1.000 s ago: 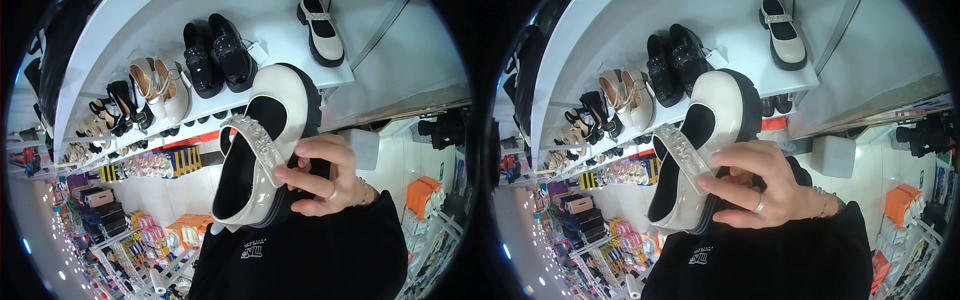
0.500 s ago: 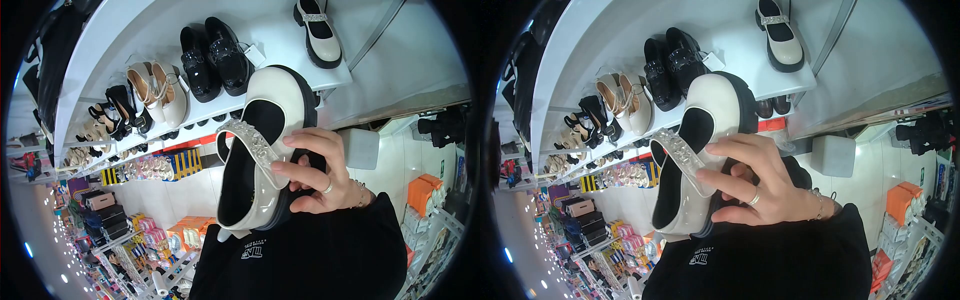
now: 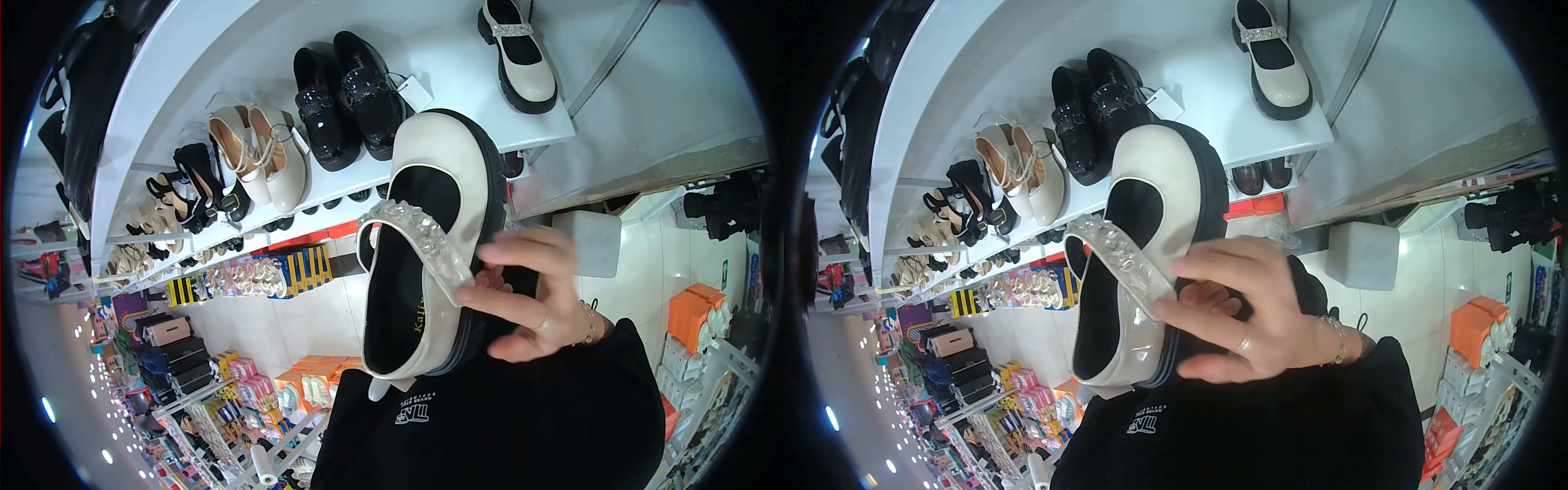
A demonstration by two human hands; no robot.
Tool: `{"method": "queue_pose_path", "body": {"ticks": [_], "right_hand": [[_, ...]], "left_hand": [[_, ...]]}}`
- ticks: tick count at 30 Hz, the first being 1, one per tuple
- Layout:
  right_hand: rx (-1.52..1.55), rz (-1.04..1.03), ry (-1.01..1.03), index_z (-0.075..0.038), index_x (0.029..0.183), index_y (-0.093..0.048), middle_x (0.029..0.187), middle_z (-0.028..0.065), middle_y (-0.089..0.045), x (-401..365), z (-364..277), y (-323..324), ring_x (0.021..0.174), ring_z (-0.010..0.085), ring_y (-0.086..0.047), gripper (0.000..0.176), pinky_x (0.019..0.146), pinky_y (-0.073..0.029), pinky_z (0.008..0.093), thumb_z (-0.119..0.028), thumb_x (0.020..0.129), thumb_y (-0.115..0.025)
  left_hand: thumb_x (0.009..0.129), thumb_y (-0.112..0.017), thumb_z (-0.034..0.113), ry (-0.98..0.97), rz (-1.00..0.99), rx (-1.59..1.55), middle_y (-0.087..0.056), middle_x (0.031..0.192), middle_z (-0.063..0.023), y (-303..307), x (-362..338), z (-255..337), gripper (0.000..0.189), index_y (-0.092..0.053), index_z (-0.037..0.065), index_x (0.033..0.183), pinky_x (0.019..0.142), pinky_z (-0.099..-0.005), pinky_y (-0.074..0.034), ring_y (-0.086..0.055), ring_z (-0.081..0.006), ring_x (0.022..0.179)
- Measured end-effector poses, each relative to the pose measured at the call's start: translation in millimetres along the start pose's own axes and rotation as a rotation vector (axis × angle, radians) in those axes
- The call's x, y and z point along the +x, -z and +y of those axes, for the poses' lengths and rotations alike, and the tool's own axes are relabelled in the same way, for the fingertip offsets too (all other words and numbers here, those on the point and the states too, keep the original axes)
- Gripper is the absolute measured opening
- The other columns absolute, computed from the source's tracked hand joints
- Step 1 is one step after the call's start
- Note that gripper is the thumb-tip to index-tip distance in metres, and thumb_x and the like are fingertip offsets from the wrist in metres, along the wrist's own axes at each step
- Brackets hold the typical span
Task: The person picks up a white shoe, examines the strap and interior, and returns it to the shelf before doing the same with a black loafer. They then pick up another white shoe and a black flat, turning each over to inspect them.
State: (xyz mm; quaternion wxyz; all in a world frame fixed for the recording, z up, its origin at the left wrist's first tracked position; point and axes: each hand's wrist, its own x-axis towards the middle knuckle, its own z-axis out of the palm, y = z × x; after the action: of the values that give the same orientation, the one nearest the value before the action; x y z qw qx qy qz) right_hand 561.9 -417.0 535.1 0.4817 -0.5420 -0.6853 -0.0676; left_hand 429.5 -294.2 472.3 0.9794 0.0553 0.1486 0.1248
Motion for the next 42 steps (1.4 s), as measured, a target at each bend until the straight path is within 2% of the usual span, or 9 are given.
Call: {"method": "queue_pose_path", "body": {"ticks": [5,8,17,28,29,30,34,38,42], "right_hand": [[0.327,0.408,-0.132,-0.005,0.106,-0.068,0.122,0.0168,-0.053,-16,-9,-29,0.104,0.0296,-0.054,0.041,0.084,-0.045,0.0370,-0.038,0.083,-0.068],[0.142,0.059,-0.112,-0.002,0.104,-0.066,0.120,0.0173,-0.052,1,-3,-9,0.102,0.0295,-0.058,0.041,0.084,-0.046,0.0375,-0.039,0.086,-0.066],[0.647,0.293,-0.436,0.004,0.127,-0.043,0.121,0.0179,-0.047,-17,4,-12,0.100,0.0218,-0.054,0.064,0.084,-0.045,0.0345,-0.053,0.096,-0.042],[0.526,0.354,-0.550,0.001,0.118,-0.050,0.113,0.0171,-0.052,-24,17,-4,0.105,0.0249,-0.051,0.063,0.095,-0.036,0.0380,-0.056,0.097,-0.034],[0.471,0.389,-0.584,0.002,0.117,-0.051,0.112,0.0172,-0.053,-24,20,0,0.105,0.0247,-0.050,0.058,0.095,-0.035,0.0372,-0.050,0.097,-0.037],[0.414,0.424,-0.616,0.004,0.116,-0.052,0.112,0.0172,-0.054,-23,22,3,0.105,0.0246,-0.050,0.052,0.095,-0.035,0.0365,-0.044,0.098,-0.039],[0.356,0.412,-0.862,0.004,0.114,-0.054,0.110,0.0112,-0.058,-38,27,16,0.101,0.0180,-0.052,0.034,0.089,-0.038,0.0299,-0.022,0.099,-0.038],[0.915,0.284,-0.972,0.003,0.122,-0.053,0.114,0.0106,-0.059,-45,35,12,0.100,0.0164,-0.056,0.044,0.090,-0.040,0.0301,-0.032,0.103,-0.035],[1.165,0.148,-1.005,0.003,0.144,-0.029,0.143,0.0148,-0.038,-47,37,11,0.134,0.0232,-0.034,0.075,0.112,-0.024,0.0380,-0.052,0.096,-0.043]], "left_hand": [[0.091,-0.047,0.059,-0.016,0.030,0.021,-0.056,0.118,-0.0150,-1,2,-1,0.070,-0.040,0.006,0.136,0.089,-0.0396,-0.052,-0.062,-0.0236,0.102],[0.091,-0.046,0.060,-0.032,0.048,0.028,-0.056,0.119,-0.0152,0,1,-2,0.070,-0.039,0.006,0.136,0.089,-0.0398,-0.052,-0.062,-0.0238,0.102],[0.091,-0.045,0.061,-0.091,0.093,0.049,-0.055,0.122,-0.0160,5,-6,-3,0.072,-0.038,0.007,0.138,0.090,-0.0403,-0.053,-0.062,-0.0245,0.104],[0.089,-0.039,0.067,-0.121,-0.113,0.150,-0.043,0.141,-0.0175,10,13,4,0.083,-0.024,0.010,0.148,0.102,-0.0463,-0.047,-0.050,-0.0302,0.126],[0.087,-0.046,0.064,-0.177,-0.279,0.173,-0.040,0.144,-0.0172,12,17,12,0.085,-0.025,0.007,0.147,0.103,-0.0478,-0.045,-0.047,-0.0301,0.128],[0.084,-0.059,0.058,-0.380,0.090,0.468,-0.048,0.138,-0.0158,-11,8,4,0.086,-0.031,0.003,0.144,0.100,-0.0450,-0.047,-0.052,-0.0292,0.123],[0.073,-0.084,0.026,-0.605,0.280,0.776,-0.059,0.121,-0.0092,33,22,5,0.070,-0.050,0.000,0.129,0.098,-0.0340,-0.044,-0.056,-0.0206,0.111],[0.084,-0.067,0.007,-1.017,0.152,1.352,-0.049,0.135,-0.0157,42,63,17,0.052,-0.046,-0.003,0.131,0.107,-0.0336,-0.037,-0.049,-0.0243,0.124],[0.084,-0.063,0.009,-1.556,-0.037,2.014,-0.063,0.123,-0.0101,29,66,8,0.041,-0.051,0.008,0.124,0.111,-0.0422,-0.025,-0.058,-0.0246,0.119]]}}
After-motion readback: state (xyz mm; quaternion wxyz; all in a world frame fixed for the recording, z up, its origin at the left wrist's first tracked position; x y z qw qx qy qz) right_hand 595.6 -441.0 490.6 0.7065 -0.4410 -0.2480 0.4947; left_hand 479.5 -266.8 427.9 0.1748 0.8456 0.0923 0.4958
